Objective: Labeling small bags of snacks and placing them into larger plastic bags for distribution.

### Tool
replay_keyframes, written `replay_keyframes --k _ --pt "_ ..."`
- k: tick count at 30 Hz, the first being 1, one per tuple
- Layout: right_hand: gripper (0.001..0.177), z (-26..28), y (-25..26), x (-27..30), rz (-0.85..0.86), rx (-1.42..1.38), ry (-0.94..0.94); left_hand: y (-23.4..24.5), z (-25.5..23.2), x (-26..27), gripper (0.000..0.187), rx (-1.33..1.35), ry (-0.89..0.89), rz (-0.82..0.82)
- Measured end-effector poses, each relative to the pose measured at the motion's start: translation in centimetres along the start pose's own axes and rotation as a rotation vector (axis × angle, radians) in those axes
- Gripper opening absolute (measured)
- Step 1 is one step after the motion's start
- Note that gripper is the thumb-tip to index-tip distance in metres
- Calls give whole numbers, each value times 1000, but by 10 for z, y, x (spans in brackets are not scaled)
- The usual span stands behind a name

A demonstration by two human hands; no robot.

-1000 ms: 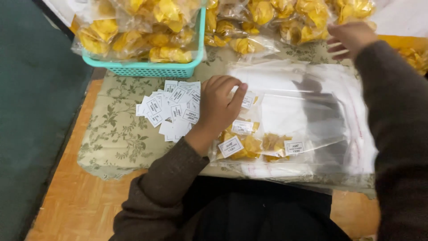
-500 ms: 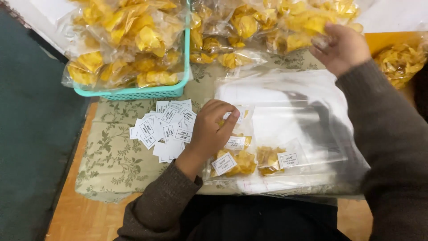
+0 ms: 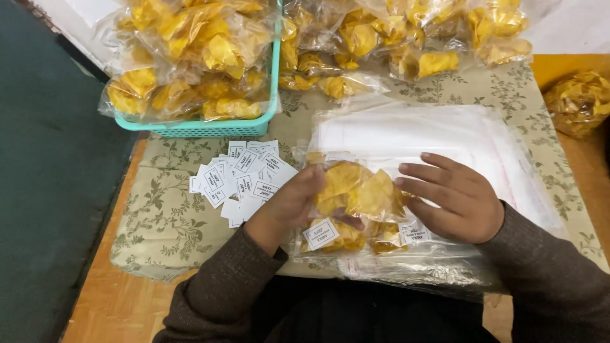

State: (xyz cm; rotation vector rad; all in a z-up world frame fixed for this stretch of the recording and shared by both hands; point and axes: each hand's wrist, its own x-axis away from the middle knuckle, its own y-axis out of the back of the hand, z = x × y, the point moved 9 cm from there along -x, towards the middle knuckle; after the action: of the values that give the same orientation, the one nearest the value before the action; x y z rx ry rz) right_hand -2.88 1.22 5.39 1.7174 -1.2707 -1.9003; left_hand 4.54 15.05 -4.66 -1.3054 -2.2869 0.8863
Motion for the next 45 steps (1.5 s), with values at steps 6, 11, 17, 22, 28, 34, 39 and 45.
replay_keyframes --k 6,11,17,22,28,34,39,45 --pt "23 -11 1 1 -18 -19 -56 21 -9 -3 41 -255 -54 -435" --pt "77 -16 -9 -1 -2 42 -265 4 -14 -5 45 -458 -15 -461" --pt "40 -40 -3 34 -236 82 -432 -8 -19 -4 59 -372 -355 -239" --pt "15 -83 34 64 -557 -300 -803 1 -27 0 46 -292 -164 -395" --pt "13 -131 22 109 -632 -806 -1323 25 -18 -9 41 -200 -304 -333" --pt "16 -155 21 138 -608 -858 -1412 27 -15 -9 46 -221 -241 -346" --pt "14 -156 22 126 -510 -917 -1330 28 -13 -10 52 -231 -201 -360" --pt "15 -142 42 102 -605 -983 -1117 38 -19 -6 48 -221 -244 -415"
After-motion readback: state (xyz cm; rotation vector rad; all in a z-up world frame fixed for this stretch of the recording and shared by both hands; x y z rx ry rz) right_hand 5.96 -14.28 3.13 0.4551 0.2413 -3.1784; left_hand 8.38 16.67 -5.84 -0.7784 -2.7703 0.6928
